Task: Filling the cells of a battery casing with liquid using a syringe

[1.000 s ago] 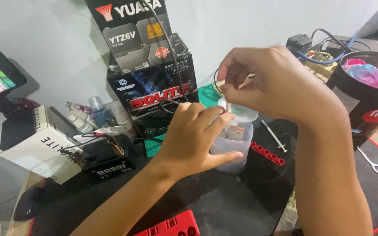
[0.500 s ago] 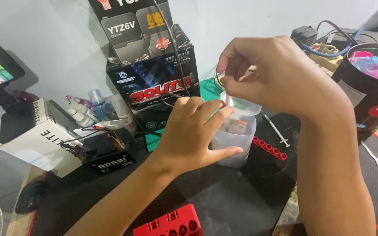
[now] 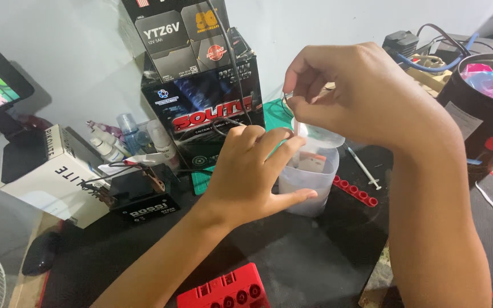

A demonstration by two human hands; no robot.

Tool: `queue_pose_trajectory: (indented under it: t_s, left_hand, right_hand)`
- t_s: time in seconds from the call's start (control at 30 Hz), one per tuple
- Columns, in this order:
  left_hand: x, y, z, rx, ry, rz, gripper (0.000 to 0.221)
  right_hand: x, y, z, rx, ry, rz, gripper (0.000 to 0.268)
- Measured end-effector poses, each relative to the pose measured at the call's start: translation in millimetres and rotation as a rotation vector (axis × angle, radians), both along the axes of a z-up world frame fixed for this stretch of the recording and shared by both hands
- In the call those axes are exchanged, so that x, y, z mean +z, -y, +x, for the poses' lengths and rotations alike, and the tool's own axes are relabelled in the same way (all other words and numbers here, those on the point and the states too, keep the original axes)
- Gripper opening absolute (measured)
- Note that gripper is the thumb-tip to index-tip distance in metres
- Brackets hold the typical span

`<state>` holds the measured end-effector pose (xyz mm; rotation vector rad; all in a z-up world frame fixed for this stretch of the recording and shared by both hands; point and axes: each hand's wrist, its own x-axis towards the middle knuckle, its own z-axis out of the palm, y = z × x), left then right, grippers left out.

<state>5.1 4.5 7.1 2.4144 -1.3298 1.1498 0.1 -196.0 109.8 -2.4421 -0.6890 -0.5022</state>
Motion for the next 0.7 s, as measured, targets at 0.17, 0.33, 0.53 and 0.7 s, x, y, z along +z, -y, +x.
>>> queue_pose_trajectory:
  t_s: [0.17, 0.33, 0.53, 0.7]
  left_hand:
    - [0.8, -0.9, -0.8, -0.013, -0.034, 0.005, 0.079]
    - [0.1, -0.9, 1.8, -0.019, -0.016, -0.005, 0.078]
    - [5.5, -2.0, 0.3, -0.057, -0.025, -0.014, 0.078]
    - [1.5, -5.8, 4.0, -0.043, -0.012, 0.001, 0.077]
  right_hand:
    - [-3.6, 0.9, 7.3, 0.027, 0.047, -0.036, 0.010]
    - [-1.6, -0.6, 4.1, -0.019, 0.029, -0.052, 0.011]
    - [0.7, 0.6, 1.4, -0.015, 0.060, -0.047, 0.010]
    - [-0.2, -4.0, 2.6, -0.039, 0.021, -0.034, 0.010]
